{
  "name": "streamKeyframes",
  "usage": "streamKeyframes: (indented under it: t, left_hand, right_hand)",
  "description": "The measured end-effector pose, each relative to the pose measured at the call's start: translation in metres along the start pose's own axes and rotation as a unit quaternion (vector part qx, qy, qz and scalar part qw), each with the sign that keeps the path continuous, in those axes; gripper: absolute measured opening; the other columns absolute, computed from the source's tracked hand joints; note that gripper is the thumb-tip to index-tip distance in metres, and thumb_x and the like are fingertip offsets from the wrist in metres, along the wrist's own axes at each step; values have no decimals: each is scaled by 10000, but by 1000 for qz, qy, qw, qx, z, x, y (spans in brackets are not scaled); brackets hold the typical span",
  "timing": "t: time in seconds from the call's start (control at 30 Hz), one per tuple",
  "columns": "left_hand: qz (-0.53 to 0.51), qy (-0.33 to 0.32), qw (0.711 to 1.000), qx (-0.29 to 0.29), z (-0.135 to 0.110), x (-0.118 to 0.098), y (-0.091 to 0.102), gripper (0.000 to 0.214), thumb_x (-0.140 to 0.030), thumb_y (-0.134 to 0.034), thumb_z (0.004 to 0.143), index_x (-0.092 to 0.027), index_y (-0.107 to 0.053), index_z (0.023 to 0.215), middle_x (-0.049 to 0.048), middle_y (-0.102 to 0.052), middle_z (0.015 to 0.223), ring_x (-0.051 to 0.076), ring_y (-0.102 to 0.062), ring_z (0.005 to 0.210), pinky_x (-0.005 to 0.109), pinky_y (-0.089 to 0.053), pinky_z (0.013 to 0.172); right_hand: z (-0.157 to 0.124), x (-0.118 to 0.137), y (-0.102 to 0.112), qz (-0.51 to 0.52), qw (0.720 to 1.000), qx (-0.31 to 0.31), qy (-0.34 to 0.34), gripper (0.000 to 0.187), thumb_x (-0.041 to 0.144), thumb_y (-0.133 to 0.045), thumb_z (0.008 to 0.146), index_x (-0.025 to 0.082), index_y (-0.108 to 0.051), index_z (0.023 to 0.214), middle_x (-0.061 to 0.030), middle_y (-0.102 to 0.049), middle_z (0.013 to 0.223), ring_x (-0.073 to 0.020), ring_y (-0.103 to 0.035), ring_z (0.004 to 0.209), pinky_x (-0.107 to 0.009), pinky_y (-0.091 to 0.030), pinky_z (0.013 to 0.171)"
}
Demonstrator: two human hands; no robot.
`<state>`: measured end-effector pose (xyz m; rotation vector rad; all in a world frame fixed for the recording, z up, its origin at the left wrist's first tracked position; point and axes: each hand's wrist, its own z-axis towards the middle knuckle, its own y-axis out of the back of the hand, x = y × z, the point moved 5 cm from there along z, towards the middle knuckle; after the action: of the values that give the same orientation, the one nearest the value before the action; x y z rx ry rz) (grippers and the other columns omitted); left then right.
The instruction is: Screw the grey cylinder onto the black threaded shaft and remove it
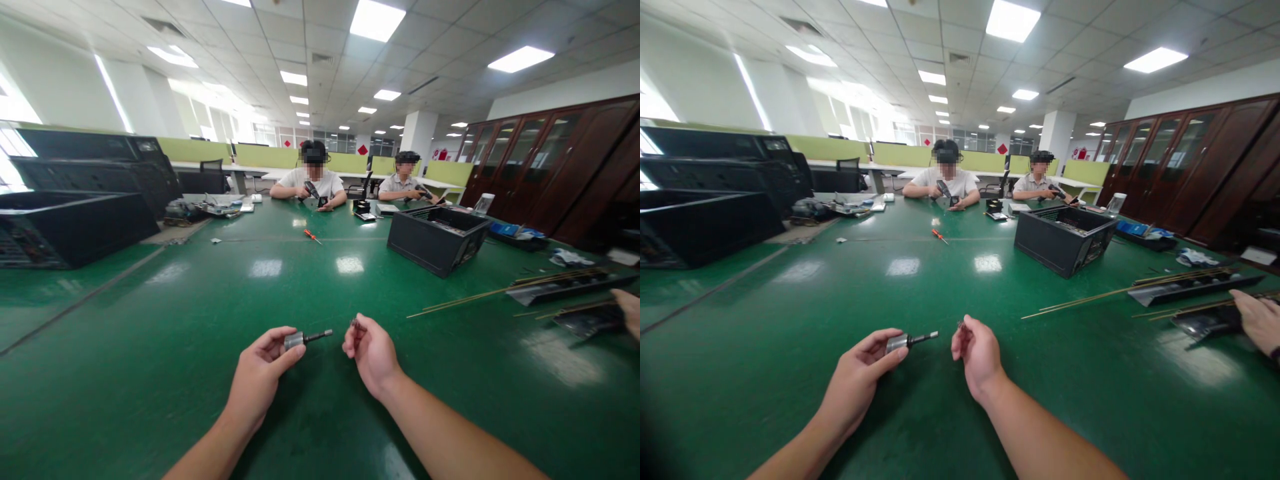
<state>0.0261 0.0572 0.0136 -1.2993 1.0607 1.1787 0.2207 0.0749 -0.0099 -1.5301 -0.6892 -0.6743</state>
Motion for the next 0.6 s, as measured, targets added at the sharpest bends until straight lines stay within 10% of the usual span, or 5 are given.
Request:
streamKeyframes:
  t: [0.37, 0.6]
  left_hand:
    - [-183, 16, 982, -50, 2, -18, 13, 364, -243, -895, 590, -173, -573, 745, -57, -615, 699, 85, -558, 563, 184, -499, 532]
    - [-122, 9, 985, -124, -36, -57, 65, 366, -255, -930, 511, -185, -642, 726, -42, -717, 783, 136, -647, 793, 144, -548, 635]
  right_hand:
    - [0, -2, -5, -59, 998, 20, -2, 487, 578, -590, 816, 221, -405, 542, 38, -449, 423, -104, -363, 390, -268, -259, 454]
    - [0, -2, -7, -68, 997, 33, -5, 480, 601, -592, 784, 219, -421, 550, 31, -480, 427, -109, -396, 398, -263, -269, 444]
